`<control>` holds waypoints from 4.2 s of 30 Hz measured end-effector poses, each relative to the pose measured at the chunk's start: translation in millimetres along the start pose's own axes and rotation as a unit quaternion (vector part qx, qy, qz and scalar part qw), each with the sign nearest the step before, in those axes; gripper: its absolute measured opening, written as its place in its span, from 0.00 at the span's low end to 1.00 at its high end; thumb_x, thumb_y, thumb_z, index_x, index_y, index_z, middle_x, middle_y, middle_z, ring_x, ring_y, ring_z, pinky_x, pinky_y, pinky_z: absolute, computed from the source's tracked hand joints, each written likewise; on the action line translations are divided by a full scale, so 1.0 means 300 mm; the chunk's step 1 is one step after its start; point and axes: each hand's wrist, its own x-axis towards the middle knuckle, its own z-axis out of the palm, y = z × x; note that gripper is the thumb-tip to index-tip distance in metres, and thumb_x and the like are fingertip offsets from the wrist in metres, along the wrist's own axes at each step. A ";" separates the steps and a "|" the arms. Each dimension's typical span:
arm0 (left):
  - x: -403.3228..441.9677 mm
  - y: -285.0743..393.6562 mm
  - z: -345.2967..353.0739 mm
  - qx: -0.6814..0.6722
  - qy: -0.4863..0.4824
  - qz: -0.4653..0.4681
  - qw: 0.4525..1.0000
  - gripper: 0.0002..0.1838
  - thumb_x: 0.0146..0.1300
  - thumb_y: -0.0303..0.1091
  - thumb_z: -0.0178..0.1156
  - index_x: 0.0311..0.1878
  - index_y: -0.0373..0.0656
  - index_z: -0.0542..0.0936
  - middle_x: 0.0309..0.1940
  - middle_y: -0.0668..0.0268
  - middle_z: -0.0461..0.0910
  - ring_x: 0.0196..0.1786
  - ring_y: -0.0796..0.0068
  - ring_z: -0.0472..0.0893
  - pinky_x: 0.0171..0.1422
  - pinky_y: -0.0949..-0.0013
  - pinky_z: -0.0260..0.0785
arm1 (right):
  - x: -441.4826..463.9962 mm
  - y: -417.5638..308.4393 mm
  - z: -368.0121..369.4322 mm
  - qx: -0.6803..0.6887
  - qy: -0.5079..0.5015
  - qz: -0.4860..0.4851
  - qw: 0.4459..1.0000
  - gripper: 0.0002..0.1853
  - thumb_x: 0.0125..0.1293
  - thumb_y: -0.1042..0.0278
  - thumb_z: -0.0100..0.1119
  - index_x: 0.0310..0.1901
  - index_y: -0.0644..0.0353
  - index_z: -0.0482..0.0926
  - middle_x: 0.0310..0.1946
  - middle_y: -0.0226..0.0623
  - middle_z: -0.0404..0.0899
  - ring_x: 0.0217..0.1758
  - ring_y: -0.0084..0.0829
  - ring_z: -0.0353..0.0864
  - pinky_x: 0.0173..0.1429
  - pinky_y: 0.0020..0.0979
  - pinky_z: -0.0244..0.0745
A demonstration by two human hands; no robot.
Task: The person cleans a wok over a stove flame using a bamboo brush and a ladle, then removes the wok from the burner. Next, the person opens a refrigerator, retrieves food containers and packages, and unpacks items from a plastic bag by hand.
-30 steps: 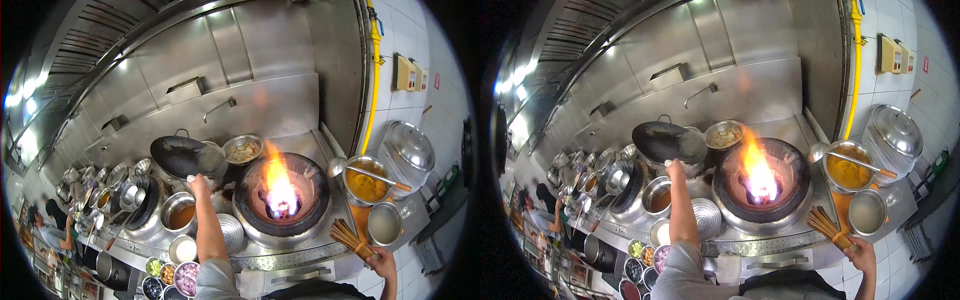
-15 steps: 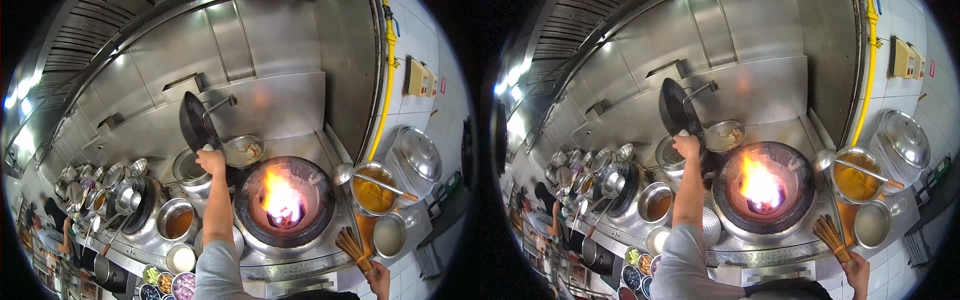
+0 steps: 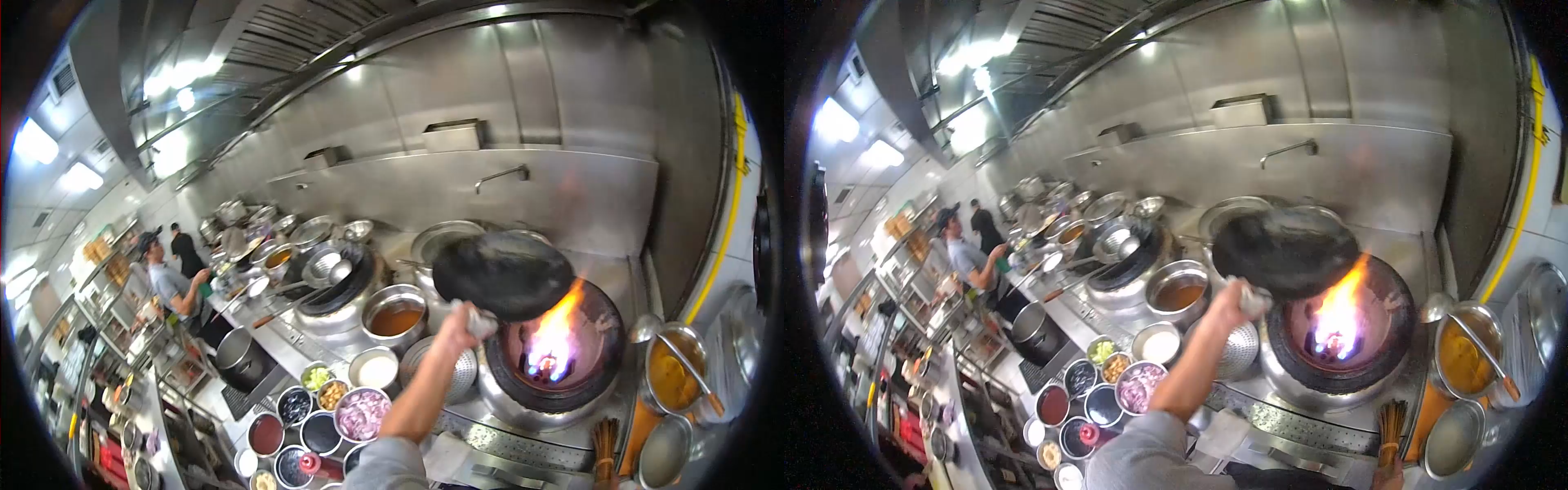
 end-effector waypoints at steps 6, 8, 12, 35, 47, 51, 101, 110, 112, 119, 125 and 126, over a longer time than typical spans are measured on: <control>-0.299 -0.487 -0.119 -0.072 -0.013 -0.060 0.996 0.08 0.64 0.31 0.53 0.44 0.41 0.73 0.43 0.55 0.79 0.47 0.55 0.82 0.55 0.47 0.77 | 0.056 -0.188 -0.180 0.055 -0.068 -0.210 0.974 0.29 0.69 0.50 0.56 0.68 0.55 0.70 0.54 0.52 0.79 0.54 0.49 0.79 0.57 0.45 0.73; -0.289 -0.617 -0.167 -0.071 -0.036 -0.078 0.994 0.08 0.63 0.30 0.55 0.44 0.41 0.74 0.40 0.57 0.80 0.40 0.58 0.82 0.49 0.52 0.79 | 0.079 -0.274 -0.229 0.161 -0.165 -0.259 0.938 0.31 0.67 0.52 0.60 0.66 0.60 0.70 0.53 0.54 0.79 0.53 0.49 0.80 0.56 0.44 0.74; -0.279 -0.789 -0.164 -0.091 -0.053 -0.073 0.992 0.05 0.62 0.30 0.57 0.41 0.43 0.76 0.35 0.62 0.80 0.34 0.63 0.81 0.42 0.58 0.78 | 0.100 -0.381 -0.122 0.202 -0.337 -0.298 0.870 0.29 0.65 0.57 0.63 0.64 0.63 0.72 0.52 0.56 0.79 0.52 0.49 0.80 0.56 0.40 0.75; -0.451 -0.891 -0.857 0.593 0.270 0.186 0.735 0.36 0.51 0.54 0.69 0.56 0.37 0.75 0.58 0.43 0.75 0.61 0.43 0.75 0.66 0.54 0.67 | -0.180 -0.612 0.168 -0.046 -0.480 -0.513 0.710 0.31 0.57 0.49 0.70 0.59 0.59 0.78 0.43 0.47 0.84 0.41 0.41 0.86 0.48 0.38 0.80; -0.628 -0.845 -0.683 0.561 0.281 0.206 0.751 0.45 0.51 0.48 0.72 0.68 0.37 0.64 0.61 0.43 0.71 0.64 0.45 0.72 0.67 0.52 0.67 | -0.232 -0.591 0.818 -0.145 -0.434 -0.572 0.681 0.30 0.57 0.47 0.67 0.57 0.57 0.79 0.42 0.47 0.84 0.47 0.45 0.84 0.55 0.42 0.78; -0.791 -0.912 -0.649 0.553 0.285 0.315 0.716 0.45 0.56 0.49 0.70 0.71 0.38 0.60 0.64 0.47 0.68 0.64 0.42 0.70 0.68 0.51 0.64 | -0.219 -0.579 0.898 -0.097 -0.373 -0.567 0.728 0.32 0.57 0.50 0.65 0.62 0.58 0.74 0.55 0.56 0.75 0.62 0.54 0.72 0.67 0.49 0.66; -2.439 -1.862 -0.983 -0.298 0.254 0.487 0.781 0.15 0.66 0.32 0.59 0.53 0.36 0.76 0.45 0.61 0.82 0.46 0.68 0.83 0.54 0.64 0.76 | -1.687 -0.545 0.443 -0.306 -0.543 -0.747 0.230 0.26 0.66 0.56 0.57 0.62 0.60 0.73 0.51 0.48 0.81 0.55 0.46 0.80 0.60 0.38 0.73; -2.730 -2.368 -0.958 -0.161 0.810 0.368 0.427 0.18 0.66 0.30 0.47 0.51 0.30 0.79 0.44 0.57 0.81 0.45 0.70 0.80 0.50 0.67 0.72 | -1.883 -0.522 0.056 -0.121 -0.724 -0.676 -0.060 0.19 0.58 0.73 0.59 0.52 0.65 0.74 0.47 0.46 0.76 0.53 0.47 0.77 0.57 0.39 0.72; -2.700 -2.383 -0.944 -0.170 0.816 0.365 0.414 0.18 0.66 0.31 0.47 0.51 0.29 0.79 0.44 0.57 0.81 0.45 0.69 0.80 0.50 0.67 0.72 | -1.910 -0.509 0.041 -0.105 -0.723 -0.674 -0.112 0.24 0.51 0.76 0.59 0.53 0.65 0.73 0.49 0.47 0.75 0.56 0.48 0.75 0.59 0.40 0.71; -2.700 -2.359 -0.895 -0.179 0.808 0.376 0.417 0.18 0.65 0.32 0.50 0.52 0.29 0.78 0.45 0.56 0.81 0.46 0.68 0.80 0.52 0.66 0.72 | -1.945 -0.486 0.026 -0.213 -0.721 -0.646 -0.131 0.31 0.42 0.81 0.55 0.55 0.65 0.72 0.53 0.46 0.73 0.61 0.49 0.72 0.65 0.41 0.69; -2.710 -2.323 -0.893 -0.164 0.804 0.391 0.417 0.19 0.64 0.34 0.52 0.52 0.29 0.78 0.46 0.55 0.82 0.47 0.67 0.81 0.54 0.65 0.72 | -1.937 -0.514 0.046 -0.209 -0.718 -0.654 -0.116 0.31 0.42 0.83 0.55 0.56 0.65 0.72 0.55 0.46 0.74 0.63 0.48 0.71 0.66 0.41 0.69; -2.706 -2.324 -0.887 -0.161 0.805 0.393 0.414 0.20 0.64 0.34 0.53 0.52 0.28 0.78 0.46 0.55 0.82 0.47 0.66 0.81 0.54 0.65 0.72 | -1.934 -0.514 0.052 -0.210 -0.712 -0.660 -0.112 0.31 0.42 0.83 0.55 0.56 0.65 0.72 0.55 0.46 0.74 0.63 0.48 0.71 0.66 0.41 0.69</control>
